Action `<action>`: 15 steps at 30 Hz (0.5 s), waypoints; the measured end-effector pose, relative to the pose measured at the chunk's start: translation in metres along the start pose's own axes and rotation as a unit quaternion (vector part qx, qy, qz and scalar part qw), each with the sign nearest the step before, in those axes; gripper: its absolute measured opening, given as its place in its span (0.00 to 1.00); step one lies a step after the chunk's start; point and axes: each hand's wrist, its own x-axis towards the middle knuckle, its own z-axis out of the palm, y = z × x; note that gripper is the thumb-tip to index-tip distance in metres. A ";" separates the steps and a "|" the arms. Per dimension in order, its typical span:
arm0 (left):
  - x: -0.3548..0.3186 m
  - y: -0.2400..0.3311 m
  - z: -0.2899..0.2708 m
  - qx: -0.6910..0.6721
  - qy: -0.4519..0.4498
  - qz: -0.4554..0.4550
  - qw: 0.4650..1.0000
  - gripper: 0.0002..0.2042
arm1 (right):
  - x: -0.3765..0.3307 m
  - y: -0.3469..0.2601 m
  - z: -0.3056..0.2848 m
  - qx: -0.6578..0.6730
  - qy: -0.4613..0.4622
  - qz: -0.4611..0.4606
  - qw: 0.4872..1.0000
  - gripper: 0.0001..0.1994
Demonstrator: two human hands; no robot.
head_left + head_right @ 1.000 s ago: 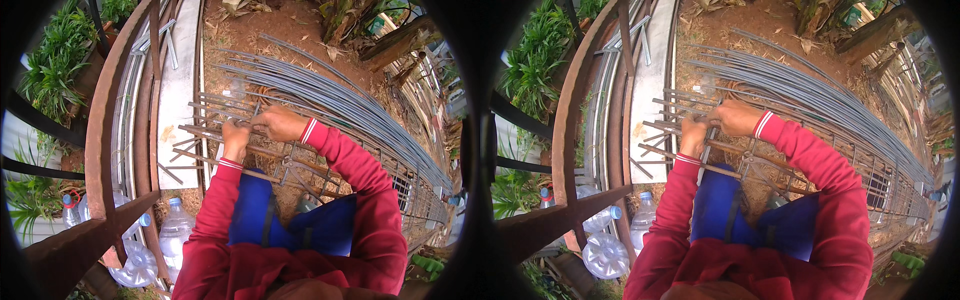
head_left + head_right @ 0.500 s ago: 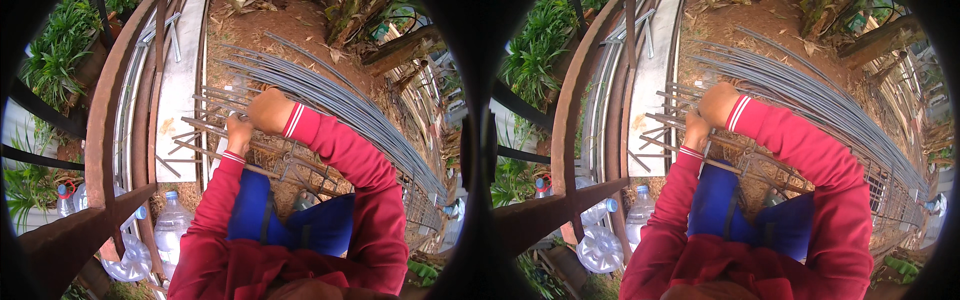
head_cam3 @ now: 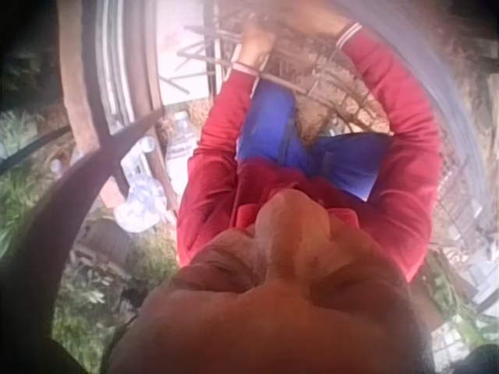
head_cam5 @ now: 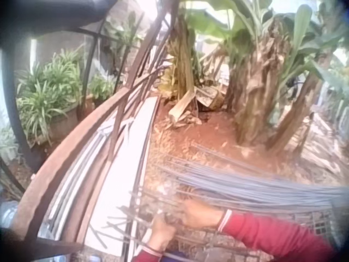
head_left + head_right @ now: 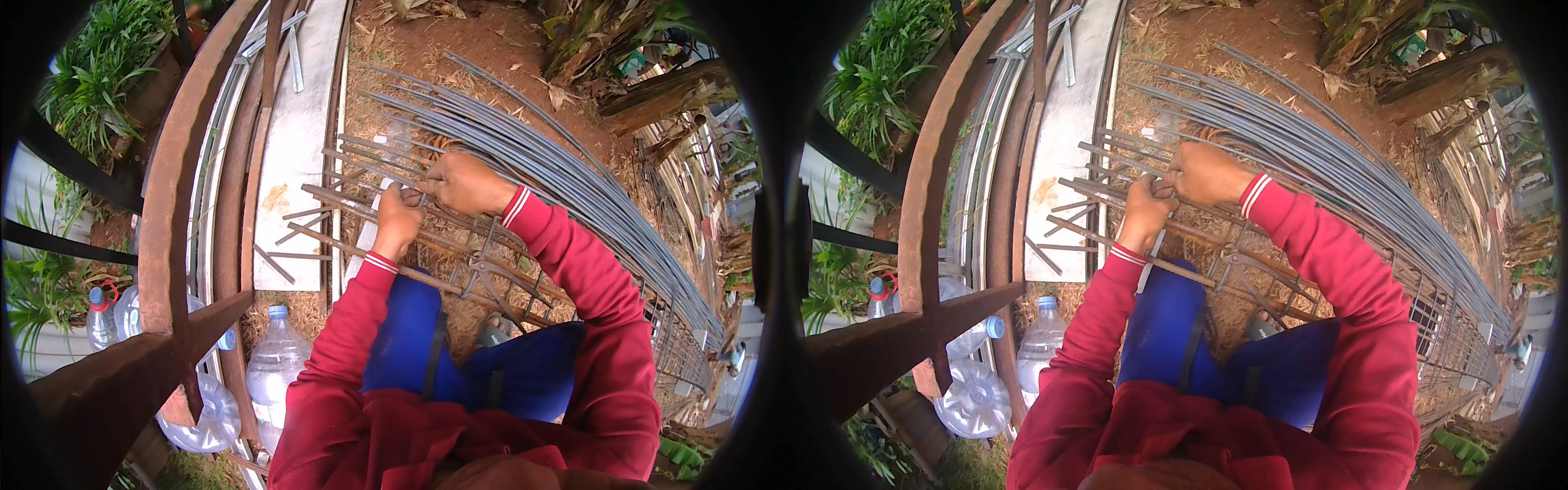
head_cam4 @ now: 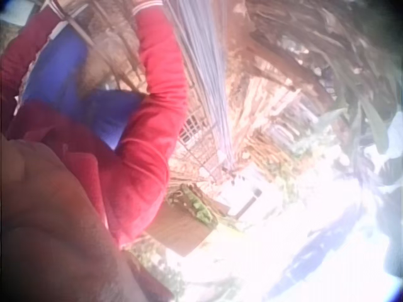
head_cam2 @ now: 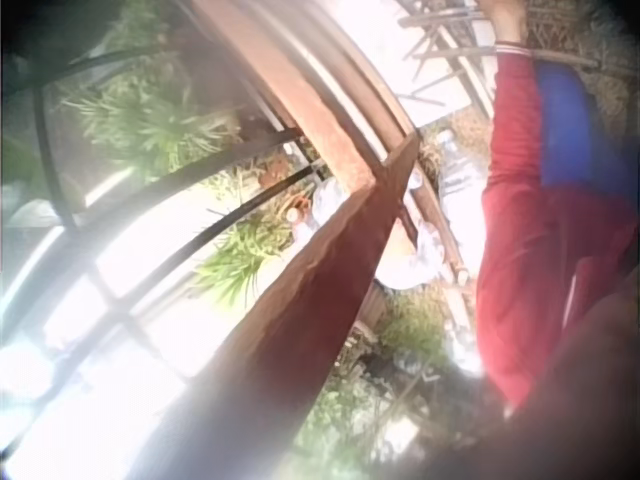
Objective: The person assembles a metal frame structure by hand, using pliers to bend and secure metal rods into a grid-like shape. They repeatedly adjust and tighten connections between the rods while working on the ground.
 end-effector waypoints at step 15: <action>-0.010 0.013 0.006 0.268 0.119 0.169 0.941 0.14 | -0.008 0.018 0.001 0.076 0.063 -0.080 0.992 0.13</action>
